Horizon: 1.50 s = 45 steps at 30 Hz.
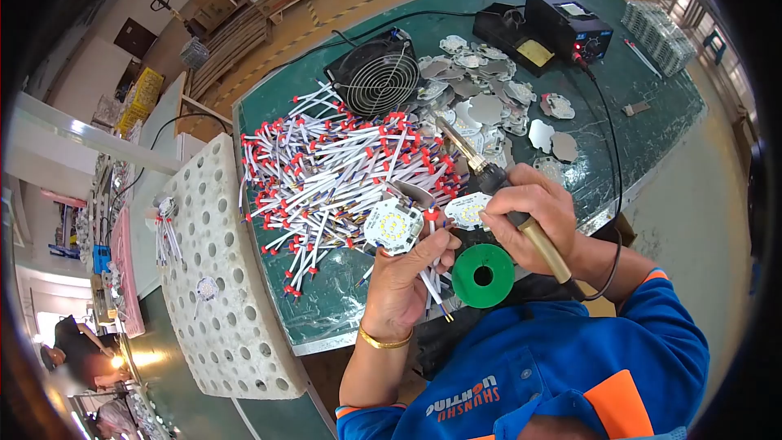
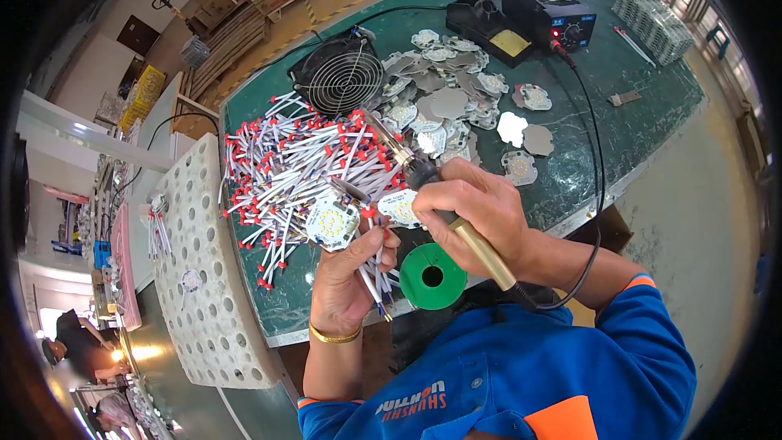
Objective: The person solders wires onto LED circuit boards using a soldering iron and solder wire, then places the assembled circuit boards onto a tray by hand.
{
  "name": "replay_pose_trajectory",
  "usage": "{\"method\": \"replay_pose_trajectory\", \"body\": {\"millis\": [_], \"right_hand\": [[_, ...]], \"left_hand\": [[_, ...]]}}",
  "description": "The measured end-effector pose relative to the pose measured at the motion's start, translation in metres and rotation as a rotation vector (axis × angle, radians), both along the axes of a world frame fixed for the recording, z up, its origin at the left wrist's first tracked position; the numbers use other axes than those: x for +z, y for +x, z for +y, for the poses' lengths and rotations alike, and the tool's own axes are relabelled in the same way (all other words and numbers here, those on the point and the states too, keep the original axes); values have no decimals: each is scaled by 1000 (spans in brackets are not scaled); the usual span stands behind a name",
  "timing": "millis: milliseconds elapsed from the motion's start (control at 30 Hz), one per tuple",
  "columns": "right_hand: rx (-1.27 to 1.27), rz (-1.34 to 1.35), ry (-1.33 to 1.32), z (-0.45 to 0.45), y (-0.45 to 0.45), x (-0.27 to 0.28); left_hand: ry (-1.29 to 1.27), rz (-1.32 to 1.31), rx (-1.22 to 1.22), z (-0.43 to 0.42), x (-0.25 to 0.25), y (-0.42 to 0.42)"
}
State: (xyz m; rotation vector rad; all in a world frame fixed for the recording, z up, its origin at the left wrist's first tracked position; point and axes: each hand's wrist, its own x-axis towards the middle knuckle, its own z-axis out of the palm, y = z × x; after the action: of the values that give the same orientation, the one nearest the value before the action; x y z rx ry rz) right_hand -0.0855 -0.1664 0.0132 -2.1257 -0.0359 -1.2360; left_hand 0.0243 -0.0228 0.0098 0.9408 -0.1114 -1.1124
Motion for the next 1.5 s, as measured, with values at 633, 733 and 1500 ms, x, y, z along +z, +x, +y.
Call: {"method": "replay_pose_trajectory", "body": {"millis": [633,733,1500], "right_hand": [[-41,-41,-3,11,-13,-23],[-40,7,-25,9,-18,-31],[424,124,-240,-14,-74,-12]], "left_hand": [[89,-83,-131,-2,-7,0],[87,-162,-107,-4,-10,-2],[136,-394,-138,1,8,-11]]}}
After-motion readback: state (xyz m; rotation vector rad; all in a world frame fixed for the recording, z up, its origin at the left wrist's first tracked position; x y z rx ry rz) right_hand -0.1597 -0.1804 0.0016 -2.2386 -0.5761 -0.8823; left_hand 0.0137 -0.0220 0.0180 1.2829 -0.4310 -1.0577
